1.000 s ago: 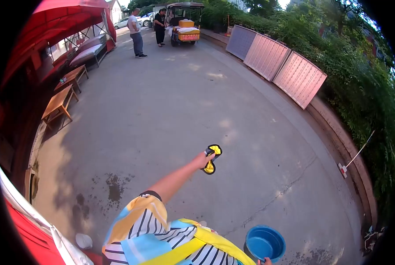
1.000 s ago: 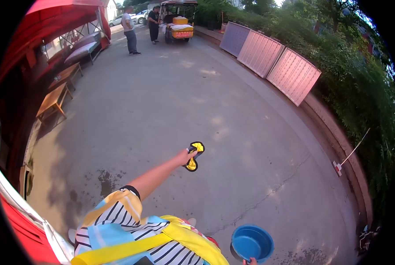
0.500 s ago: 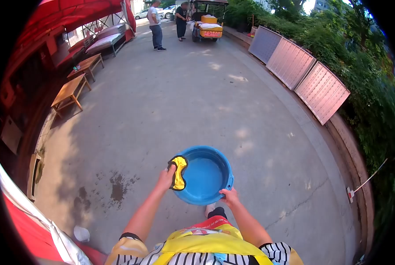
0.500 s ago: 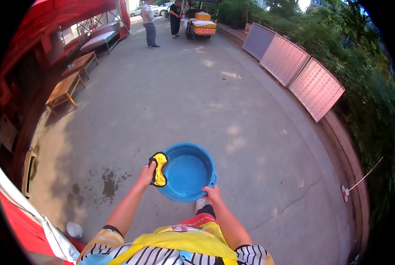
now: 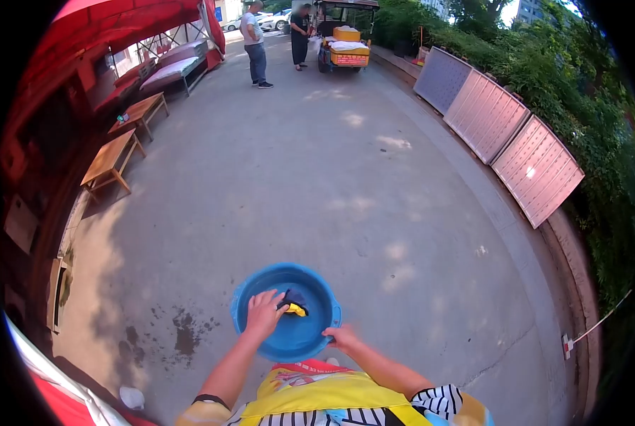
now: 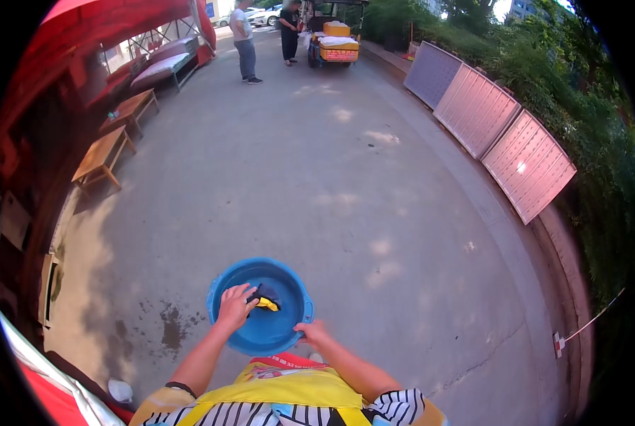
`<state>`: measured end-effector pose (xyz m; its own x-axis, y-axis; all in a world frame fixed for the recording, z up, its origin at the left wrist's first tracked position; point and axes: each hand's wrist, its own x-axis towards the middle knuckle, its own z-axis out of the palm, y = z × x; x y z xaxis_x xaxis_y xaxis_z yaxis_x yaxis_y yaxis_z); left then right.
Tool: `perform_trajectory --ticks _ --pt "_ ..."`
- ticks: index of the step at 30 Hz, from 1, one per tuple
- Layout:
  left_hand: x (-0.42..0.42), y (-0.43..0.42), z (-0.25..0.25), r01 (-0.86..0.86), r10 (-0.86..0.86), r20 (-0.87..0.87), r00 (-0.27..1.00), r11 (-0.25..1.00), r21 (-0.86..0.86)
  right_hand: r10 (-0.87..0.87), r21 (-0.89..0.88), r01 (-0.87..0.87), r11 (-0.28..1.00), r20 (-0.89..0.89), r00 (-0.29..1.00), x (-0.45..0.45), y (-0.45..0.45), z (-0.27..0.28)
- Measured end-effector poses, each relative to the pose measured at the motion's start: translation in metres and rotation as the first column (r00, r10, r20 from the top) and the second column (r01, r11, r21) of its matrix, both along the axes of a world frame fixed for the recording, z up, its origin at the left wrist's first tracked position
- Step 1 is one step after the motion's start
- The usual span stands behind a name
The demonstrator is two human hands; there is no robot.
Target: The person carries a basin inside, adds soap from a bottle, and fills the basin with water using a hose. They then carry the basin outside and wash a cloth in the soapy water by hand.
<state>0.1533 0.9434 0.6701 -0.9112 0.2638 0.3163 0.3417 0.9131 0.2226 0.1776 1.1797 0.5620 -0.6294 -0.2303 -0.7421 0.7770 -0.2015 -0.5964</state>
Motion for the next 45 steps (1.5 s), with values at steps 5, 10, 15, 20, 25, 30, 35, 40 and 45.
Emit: perform_trajectory --ticks 5,10,15,20,25,30,35,40,45 --pt "-0.072 -0.048 -0.009 -0.549 0.217 0.696 0.685 0.782 0.296 0.109 -0.066 -0.105 0.992 0.067 0.992 -0.099 -0.044 -0.029" --pt "-0.187 -0.098 -0.014 -0.648 -0.183 0.636 0.750 -0.008 0.762 0.212 -0.115 -0.213 0.970 -0.025 0.977 -0.218 -0.090 -0.028" --pt "-0.329 -0.134 0.059 -0.442 -0.439 0.295 0.849 -0.282 0.852 0.191 -0.012 -0.193 0.981 -0.088 0.978 -0.364 -0.139 0.019" --pt "-0.464 -0.171 0.102 -0.386 -0.424 0.230 0.876 -0.331 0.861 0.064 -0.110 -0.084 0.990 -0.181 0.981 -0.485 -0.164 0.056" --pt "-0.564 -0.204 0.093 -0.371 -0.298 0.297 0.907 -0.234 0.899 0.029 -0.169 -0.055 0.984 -0.155 0.988 -0.577 -0.184 0.039" --pt "-0.650 -0.199 0.130 -0.393 -0.198 0.454 0.869 0.281 0.875 0.138 -0.169 -0.162 0.972 -0.143 0.980 -0.686 -0.215 0.033" --pt "-0.770 -0.219 0.127 -0.490 -0.094 0.686 0.722 0.631 0.602 0.195 -0.202 -0.237 0.950 -0.206 0.959 -0.815 -0.244 0.061" --pt "-0.800 -0.295 0.063 -0.596 0.449 0.512 0.732 0.787 0.162 0.246 -0.180 -0.286 0.941 -0.214 0.945 -0.886 -0.279 0.070" --pt "-0.870 -0.315 0.009 -0.310 0.217 0.429 0.877 0.938 0.158 0.375 -0.174 -0.423 0.889 -0.253 0.892 -0.966 -0.333 0.067"
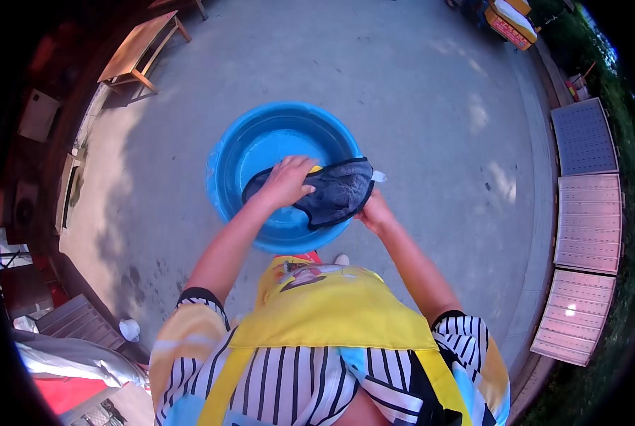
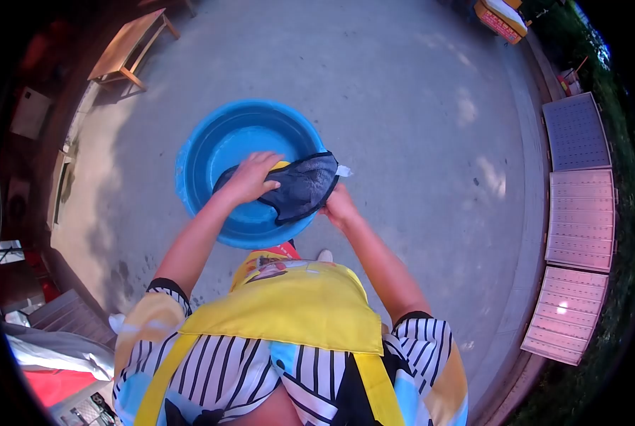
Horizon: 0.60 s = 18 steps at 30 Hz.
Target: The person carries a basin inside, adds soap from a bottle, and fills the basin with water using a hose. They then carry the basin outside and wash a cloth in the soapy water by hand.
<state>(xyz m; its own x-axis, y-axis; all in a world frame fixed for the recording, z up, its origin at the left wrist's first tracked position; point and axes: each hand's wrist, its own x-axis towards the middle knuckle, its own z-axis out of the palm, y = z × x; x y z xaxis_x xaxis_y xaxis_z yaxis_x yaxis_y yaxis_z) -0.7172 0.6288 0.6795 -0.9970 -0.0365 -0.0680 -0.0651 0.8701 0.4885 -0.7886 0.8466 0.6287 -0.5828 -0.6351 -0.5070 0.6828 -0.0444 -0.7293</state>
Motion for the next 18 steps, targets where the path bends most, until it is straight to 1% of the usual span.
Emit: perform_trajectory --ticks 2,3,4,5,6,7,8,10,11,12,13,14,15,16,17,18 --pt "-0.057 -0.016 -0.011 0.072 -0.076 -0.035 0.997 0.993 -0.093 0.063 0.053 -0.057 0.997 -0.124 0.990 -0.050 -0.032 0.007" --pt "-0.081 -0.031 -0.024 0.084 -0.091 -0.037 0.995 0.985 -0.153 0.069 0.059 -0.063 0.996 -0.106 0.992 -0.076 -0.050 0.006" --pt "-0.102 -0.047 -0.033 0.139 -0.147 -0.030 0.989 0.975 -0.175 0.068 0.067 -0.062 0.996 -0.092 0.993 -0.091 -0.061 -0.002" --pt "-0.121 -0.064 -0.047 0.154 -0.157 -0.015 0.987 0.979 -0.136 0.069 0.076 -0.063 0.995 -0.082 0.994 -0.108 -0.071 -0.007" --pt "-0.104 -0.069 -0.040 0.133 -0.132 0.071 0.989 0.991 -0.014 0.079 0.102 -0.070 0.992 -0.088 0.993 -0.089 -0.070 -0.004" --pt "-0.120 -0.086 -0.022 -0.033 -0.018 0.189 0.982 0.964 0.262 0.086 0.124 -0.075 0.989 -0.087 0.992 -0.103 -0.080 -0.003" --pt "-0.137 -0.110 -0.021 -0.100 0.043 0.161 0.986 0.926 0.363 0.066 0.111 -0.059 0.992 -0.063 0.996 -0.122 -0.089 -0.004" --pt "-0.154 -0.152 -0.004 -0.245 0.179 0.186 0.966 0.865 0.437 0.040 0.080 -0.038 0.996 -0.025 0.999 -0.142 -0.099 -0.007" --pt "-0.165 -0.167 0.007 -0.259 0.211 0.183 0.960 0.919 0.297 0.038 0.071 -0.037 0.997 -0.011 0.999 -0.153 -0.102 -0.009" --pt "-0.176 -0.175 0.012 -0.258 0.236 0.142 0.961 0.953 0.162 -0.008 0.093 0.007 0.996 0.013 1.000 -0.160 -0.110 -0.010" --pt "-0.180 -0.174 0.014 -0.239 0.234 0.193 0.953 0.971 0.002 0.037 0.130 -0.036 0.991 -0.010 0.999 -0.164 -0.110 -0.009" --pt "-0.189 -0.175 0.015 -0.205 0.240 0.242 0.940 0.966 -0.160 0.037 0.138 -0.035 0.990 -0.005 0.999 -0.170 -0.116 -0.008" --pt "-0.204 -0.178 0.015 -0.158 0.253 0.285 0.924 0.935 -0.318 0.035 0.146 -0.035 0.989 0.000 0.999 -0.183 -0.126 -0.006" --pt "-0.209 -0.172 0.024 -0.139 0.243 0.256 0.936 0.921 -0.365 0.036 0.144 -0.036 0.989 0.001 0.999 -0.192 -0.134 -0.008" --pt "-0.220 -0.176 0.016 -0.051 0.117 0.102 0.988 0.866 -0.497 0.038 0.145 -0.038 0.989 0.001 0.999 -0.209 -0.143 -0.010" --pt "-0.232 -0.179 0.015 0.031 -0.006 0.048 0.999 0.844 -0.535 0.043 0.146 -0.043 0.988 0.004 0.999 -0.225 -0.151 -0.012"
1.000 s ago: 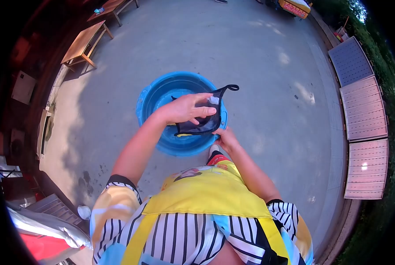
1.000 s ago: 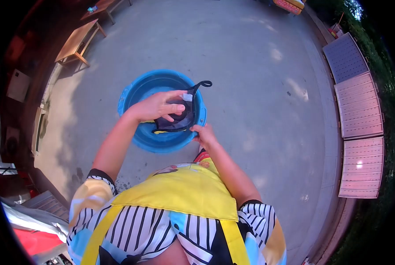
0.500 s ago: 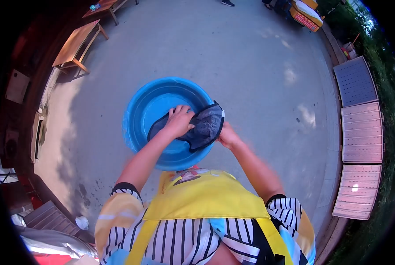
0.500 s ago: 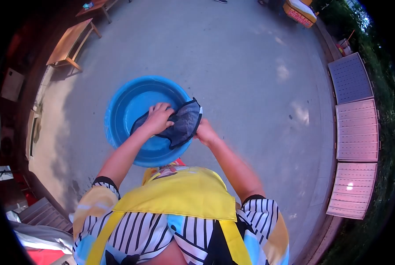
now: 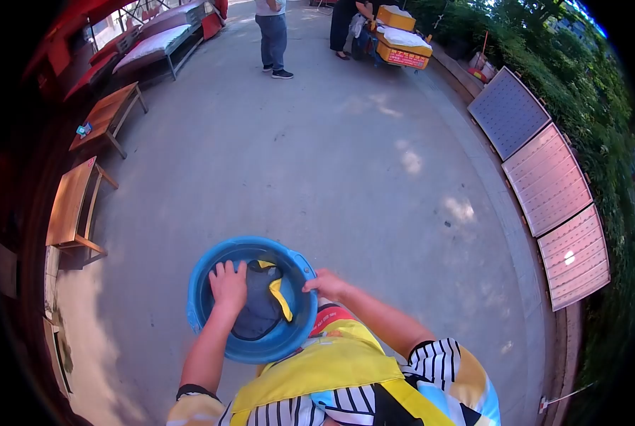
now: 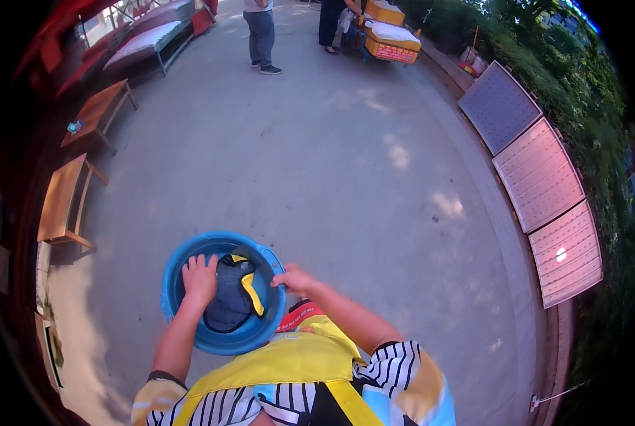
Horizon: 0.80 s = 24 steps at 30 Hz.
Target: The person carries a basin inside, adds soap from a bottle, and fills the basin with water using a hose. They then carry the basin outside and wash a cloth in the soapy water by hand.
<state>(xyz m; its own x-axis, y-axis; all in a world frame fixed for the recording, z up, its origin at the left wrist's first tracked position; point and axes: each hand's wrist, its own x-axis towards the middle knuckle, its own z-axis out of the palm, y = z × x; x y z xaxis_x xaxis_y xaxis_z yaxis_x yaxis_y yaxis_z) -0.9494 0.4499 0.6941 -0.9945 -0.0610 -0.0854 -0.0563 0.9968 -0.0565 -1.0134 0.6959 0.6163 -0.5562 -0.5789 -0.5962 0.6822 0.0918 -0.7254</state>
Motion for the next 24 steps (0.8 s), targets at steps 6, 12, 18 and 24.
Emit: perform_trajectory --ticks 6,12,18,24 --pt "-0.055 -0.026 -0.027 -0.097 0.078 0.240 0.968 0.993 0.069 0.107 -0.001 -0.107 0.994 -0.030 0.994 -0.090 -0.035 0.005" --pt "-0.148 -0.019 -0.020 0.077 -0.083 0.006 0.997 0.949 0.306 0.237 -0.035 -0.242 0.970 -0.109 0.965 -0.187 -0.076 0.011" --pt "-0.203 -0.019 -0.027 -0.041 0.004 0.111 0.994 0.943 0.329 0.332 0.026 -0.332 0.943 -0.143 0.932 -0.235 -0.108 0.012" --pt "-0.206 -0.066 0.047 0.004 0.083 -0.208 0.975 0.923 0.384 0.282 -0.075 -0.290 0.954 -0.101 0.954 -0.267 -0.126 0.018"
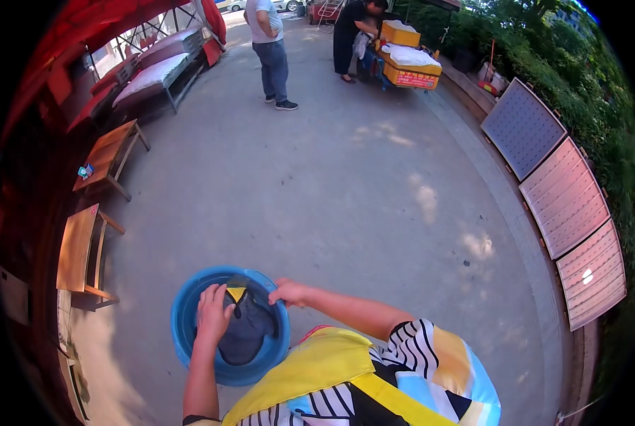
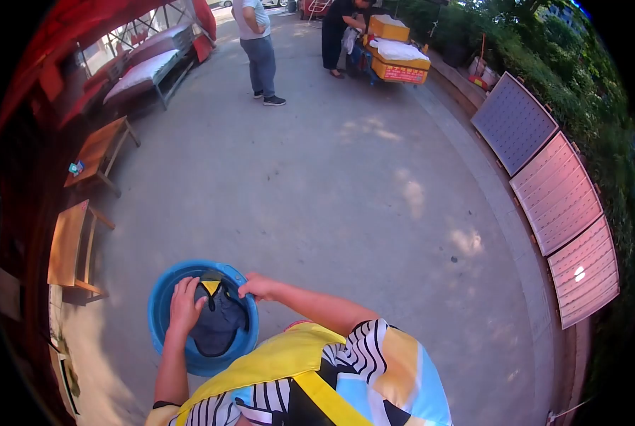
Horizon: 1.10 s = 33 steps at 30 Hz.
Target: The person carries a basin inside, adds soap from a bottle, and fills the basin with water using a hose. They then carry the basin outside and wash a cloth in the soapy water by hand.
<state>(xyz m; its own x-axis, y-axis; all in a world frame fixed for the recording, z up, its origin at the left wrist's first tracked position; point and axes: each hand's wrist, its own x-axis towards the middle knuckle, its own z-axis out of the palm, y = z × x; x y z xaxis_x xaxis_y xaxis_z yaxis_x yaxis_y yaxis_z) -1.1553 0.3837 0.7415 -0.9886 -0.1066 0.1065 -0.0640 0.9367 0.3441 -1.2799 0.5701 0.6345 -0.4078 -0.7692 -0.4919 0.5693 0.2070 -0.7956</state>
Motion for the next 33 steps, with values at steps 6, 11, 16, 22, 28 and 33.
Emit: perform_trajectory --ticks 6,11,16,22,28,33 --pt "0.036 -0.090 0.020 -0.500 0.508 -0.055 0.859 0.858 0.113 -0.004 0.004 0.004 1.000 -0.040 0.999 -0.022 -0.011 0.019" --pt "0.072 -0.115 -0.008 -0.491 0.424 0.273 0.863 0.579 0.651 0.027 0.039 -0.022 0.999 -0.130 0.991 -0.033 -0.026 0.027" --pt "0.099 -0.146 -0.047 -0.559 0.289 0.499 0.817 0.182 0.809 0.171 0.113 -0.145 0.983 -0.280 0.944 -0.041 -0.048 0.028" --pt "0.131 -0.154 -0.088 -0.517 0.378 0.490 0.786 -0.035 0.855 -0.031 -0.124 0.044 0.991 0.103 0.994 -0.052 -0.052 0.019" --pt "0.158 -0.140 -0.123 -0.430 0.560 0.492 0.667 -0.249 0.868 -0.303 0.124 0.308 0.943 -0.052 0.951 -0.080 0.046 -0.135" --pt "0.177 -0.147 -0.171 -0.378 0.595 0.557 0.579 -0.409 0.830 0.000 0.757 0.360 0.546 -0.429 0.903 -0.051 0.177 -0.218"
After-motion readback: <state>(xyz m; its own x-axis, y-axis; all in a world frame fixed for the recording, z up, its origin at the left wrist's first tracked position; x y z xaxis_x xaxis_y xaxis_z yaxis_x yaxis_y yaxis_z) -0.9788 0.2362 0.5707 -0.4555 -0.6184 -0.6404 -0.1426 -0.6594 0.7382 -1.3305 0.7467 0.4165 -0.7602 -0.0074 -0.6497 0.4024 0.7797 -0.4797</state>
